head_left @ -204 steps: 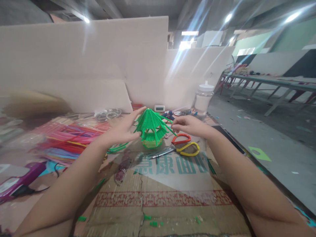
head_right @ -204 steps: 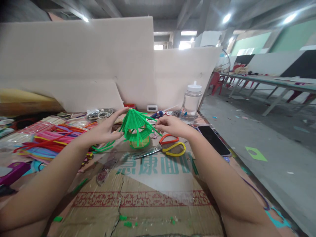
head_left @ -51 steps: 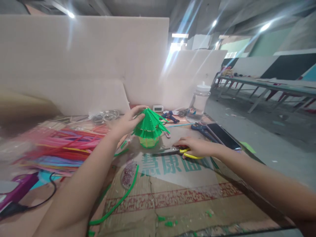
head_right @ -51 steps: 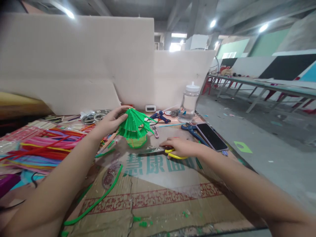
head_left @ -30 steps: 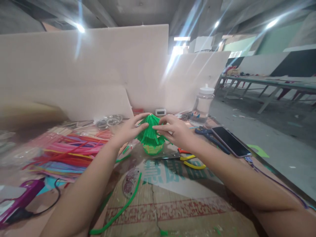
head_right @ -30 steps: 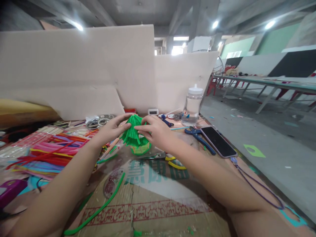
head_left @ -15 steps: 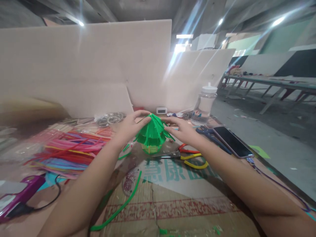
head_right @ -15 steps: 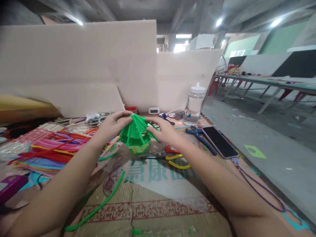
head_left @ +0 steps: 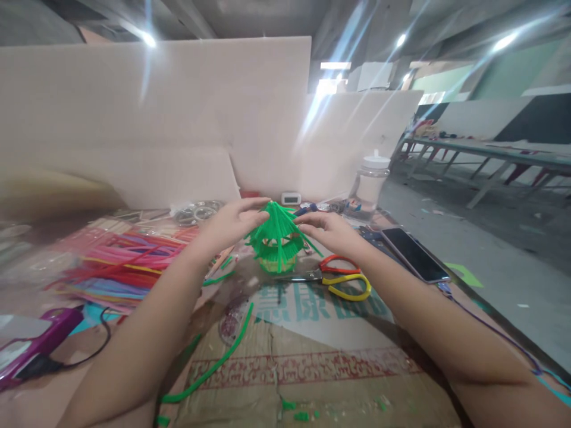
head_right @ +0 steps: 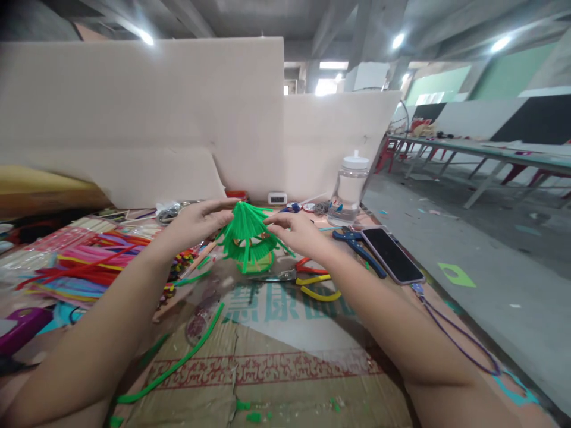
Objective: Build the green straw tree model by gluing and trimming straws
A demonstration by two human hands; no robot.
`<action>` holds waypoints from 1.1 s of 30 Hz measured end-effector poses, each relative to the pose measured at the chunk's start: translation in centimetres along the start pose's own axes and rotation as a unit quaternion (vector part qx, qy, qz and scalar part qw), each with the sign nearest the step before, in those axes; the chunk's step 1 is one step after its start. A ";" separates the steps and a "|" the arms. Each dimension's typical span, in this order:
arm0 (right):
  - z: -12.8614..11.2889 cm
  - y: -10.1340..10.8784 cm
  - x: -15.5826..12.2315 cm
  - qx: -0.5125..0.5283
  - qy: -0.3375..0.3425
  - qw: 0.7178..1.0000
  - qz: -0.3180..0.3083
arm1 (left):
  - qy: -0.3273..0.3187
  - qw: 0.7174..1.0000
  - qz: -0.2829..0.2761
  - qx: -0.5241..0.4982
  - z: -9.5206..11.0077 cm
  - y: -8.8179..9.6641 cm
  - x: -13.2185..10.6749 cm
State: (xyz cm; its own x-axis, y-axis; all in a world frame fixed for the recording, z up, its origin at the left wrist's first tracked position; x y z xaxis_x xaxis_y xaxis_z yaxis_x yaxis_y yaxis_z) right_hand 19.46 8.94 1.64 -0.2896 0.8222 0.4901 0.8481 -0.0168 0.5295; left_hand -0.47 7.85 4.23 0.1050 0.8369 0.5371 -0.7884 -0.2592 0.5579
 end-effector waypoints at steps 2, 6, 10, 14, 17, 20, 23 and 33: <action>0.0 -0.2 -0.1 0.030 -0.005 0.999 -0.017 | -0.014 1.000 0.008 0.018 0.3 -0.2 0.0; 0.0 0.3 0.0 0.002 0.003 1.000 -0.005 | -0.002 1.000 0.005 -0.015 0.0 -1.0 0.0; 0.2 2.1 0.4 -0.020 -0.014 0.998 0.050 | -0.014 0.999 0.006 -0.030 0.0 -1.2 0.0; 0.4 3.0 0.5 -0.054 0.007 0.997 0.057 | -0.036 0.999 -0.005 -0.034 0.1 -1.4 -0.2; 0.7 2.1 0.3 -0.029 0.023 0.999 0.013 | -0.060 0.995 -0.023 -0.070 0.1 -1.9 -0.1; 0.7 1.2 0.0 -0.010 0.013 1.000 -0.015 | -0.060 0.994 0.011 -0.095 -0.3 -1.8 0.2; -0.1 0.8 -0.6 -0.014 0.002 0.999 -0.038 | -0.049 0.994 0.070 -0.068 -0.6 -1.1 0.4; 2.6 3.1 -4.8 -0.142 0.014 0.980 -0.140 | -0.020 0.997 0.003 -0.078 -0.1 -0.8 0.2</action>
State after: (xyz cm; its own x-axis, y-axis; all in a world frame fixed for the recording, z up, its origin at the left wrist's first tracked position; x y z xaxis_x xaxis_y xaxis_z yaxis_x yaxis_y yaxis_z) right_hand 24.63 6.42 -0.84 -0.5076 0.8020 0.3149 0.5775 0.0454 0.8151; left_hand 0.12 8.25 3.88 0.1211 0.8152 0.5663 -0.8731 -0.1840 0.4516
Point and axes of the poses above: each hand's wrist, its own x-axis towards the middle knuckle, its own y-axis out of the back of the hand, z = x × y, the point moved 7 cm from there along x, towards the middle knuckle, and after that the axes turned 12 degrees about z, right-handed, at the moved point
